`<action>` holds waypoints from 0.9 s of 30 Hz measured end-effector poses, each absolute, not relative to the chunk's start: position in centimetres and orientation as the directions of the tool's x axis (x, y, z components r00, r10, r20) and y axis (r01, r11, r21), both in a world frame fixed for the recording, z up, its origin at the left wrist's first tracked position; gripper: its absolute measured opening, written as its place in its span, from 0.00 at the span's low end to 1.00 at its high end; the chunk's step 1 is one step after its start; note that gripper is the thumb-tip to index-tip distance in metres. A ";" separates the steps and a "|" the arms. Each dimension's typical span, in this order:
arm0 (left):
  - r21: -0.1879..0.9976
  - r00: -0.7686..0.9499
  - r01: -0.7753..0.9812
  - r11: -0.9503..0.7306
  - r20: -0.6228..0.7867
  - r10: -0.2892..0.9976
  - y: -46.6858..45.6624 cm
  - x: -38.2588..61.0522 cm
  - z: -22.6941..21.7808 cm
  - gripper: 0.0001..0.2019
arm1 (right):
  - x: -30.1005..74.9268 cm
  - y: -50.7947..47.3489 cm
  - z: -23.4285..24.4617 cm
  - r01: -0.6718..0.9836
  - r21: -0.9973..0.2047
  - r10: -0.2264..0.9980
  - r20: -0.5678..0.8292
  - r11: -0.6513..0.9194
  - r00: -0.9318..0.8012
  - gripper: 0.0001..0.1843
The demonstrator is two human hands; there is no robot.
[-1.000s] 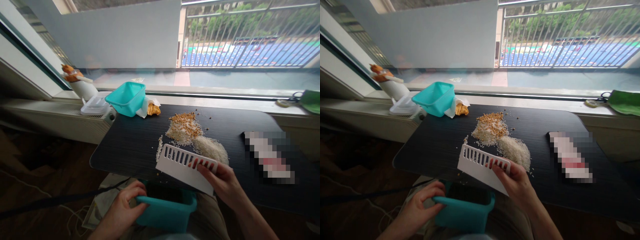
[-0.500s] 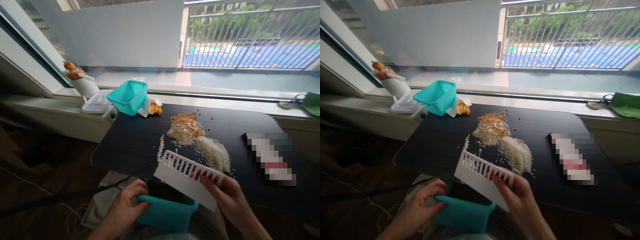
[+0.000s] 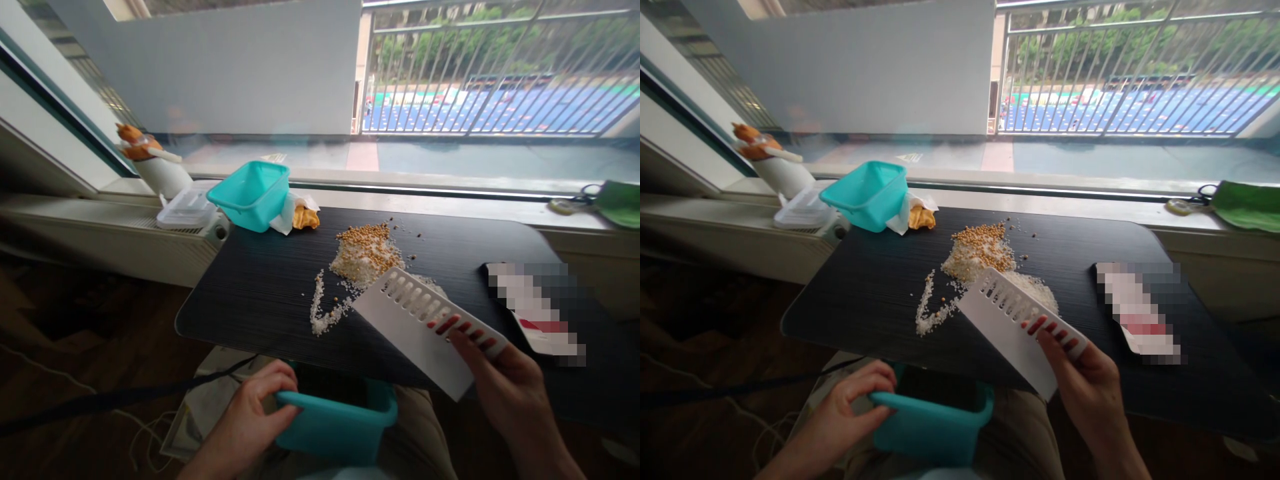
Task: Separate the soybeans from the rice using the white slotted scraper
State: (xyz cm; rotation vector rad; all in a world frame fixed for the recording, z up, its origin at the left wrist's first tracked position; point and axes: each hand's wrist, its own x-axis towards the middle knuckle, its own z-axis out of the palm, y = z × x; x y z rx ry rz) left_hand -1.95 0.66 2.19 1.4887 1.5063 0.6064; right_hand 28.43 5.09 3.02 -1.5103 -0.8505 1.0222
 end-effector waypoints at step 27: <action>0.836 0.136 0.521 0.173 -0.281 0.950 0.5 -1.7 2.0 0.08 | 28.3 13.6 3.2 -0.004 -0.991 0.991 -0.131 -0.131 -0.009 0.14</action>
